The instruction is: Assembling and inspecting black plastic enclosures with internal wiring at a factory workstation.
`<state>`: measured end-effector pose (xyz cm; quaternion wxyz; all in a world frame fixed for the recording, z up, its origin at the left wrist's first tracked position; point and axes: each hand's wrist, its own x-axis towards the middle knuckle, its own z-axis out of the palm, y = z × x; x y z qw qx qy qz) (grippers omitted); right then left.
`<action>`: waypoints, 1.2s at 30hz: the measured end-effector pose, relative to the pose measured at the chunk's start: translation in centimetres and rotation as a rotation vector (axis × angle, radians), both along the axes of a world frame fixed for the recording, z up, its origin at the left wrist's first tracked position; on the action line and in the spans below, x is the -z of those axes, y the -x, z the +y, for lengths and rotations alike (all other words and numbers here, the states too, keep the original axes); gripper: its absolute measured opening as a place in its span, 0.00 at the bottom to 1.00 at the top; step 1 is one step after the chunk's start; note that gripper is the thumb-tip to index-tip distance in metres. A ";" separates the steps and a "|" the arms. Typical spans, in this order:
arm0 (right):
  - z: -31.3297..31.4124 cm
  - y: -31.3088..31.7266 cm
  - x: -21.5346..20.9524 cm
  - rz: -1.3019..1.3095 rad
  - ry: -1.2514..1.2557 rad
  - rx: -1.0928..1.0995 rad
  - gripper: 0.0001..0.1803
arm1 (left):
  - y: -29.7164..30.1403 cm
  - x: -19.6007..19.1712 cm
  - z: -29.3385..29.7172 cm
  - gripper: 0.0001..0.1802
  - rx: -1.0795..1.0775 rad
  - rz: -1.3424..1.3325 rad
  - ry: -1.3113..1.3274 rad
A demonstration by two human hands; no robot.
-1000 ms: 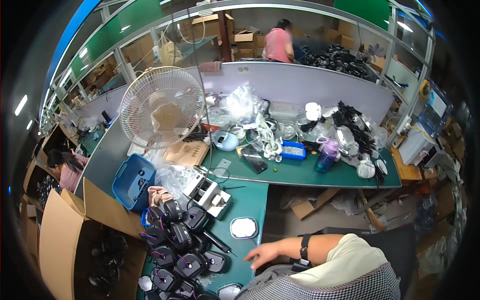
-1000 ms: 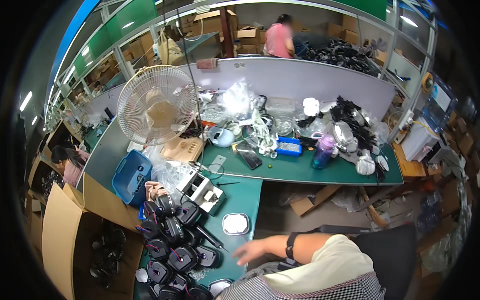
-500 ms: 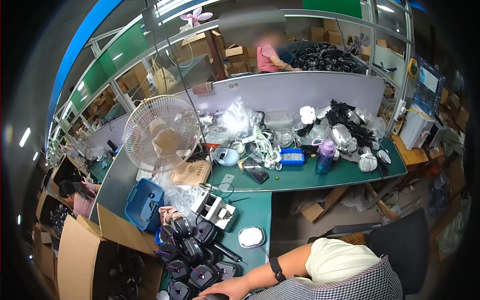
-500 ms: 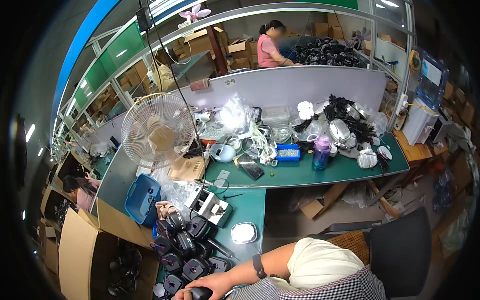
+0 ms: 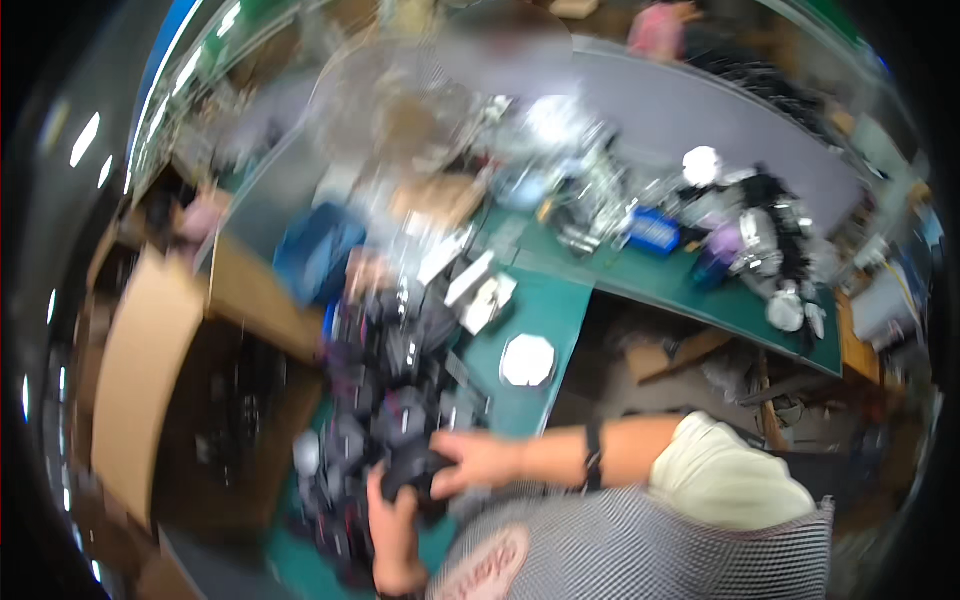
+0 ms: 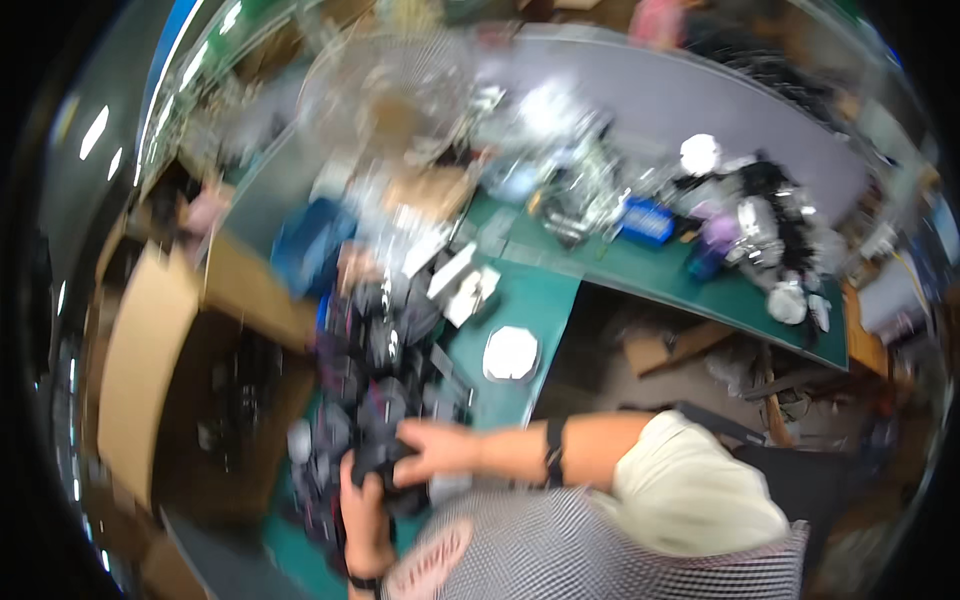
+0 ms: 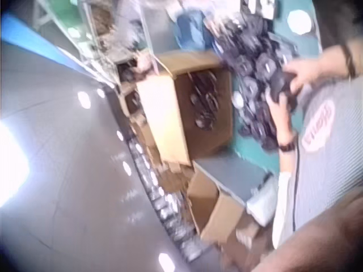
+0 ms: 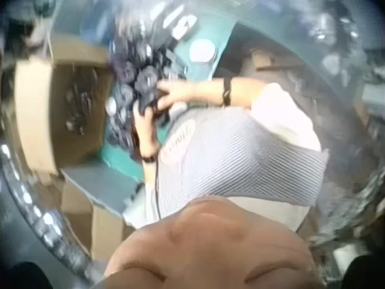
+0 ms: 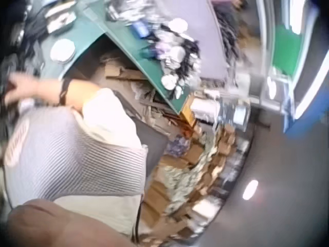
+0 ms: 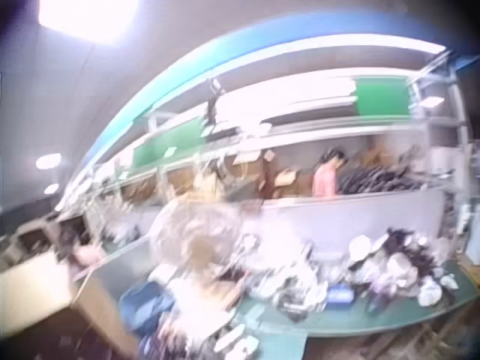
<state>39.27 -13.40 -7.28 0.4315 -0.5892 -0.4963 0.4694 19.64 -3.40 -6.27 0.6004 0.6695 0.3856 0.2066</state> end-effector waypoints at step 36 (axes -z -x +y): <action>5.0 7.1 18.7 -0.348 -0.056 -0.893 0.14 | 20.3 6.0 -5.7 0.32 -0.949 -0.438 0.269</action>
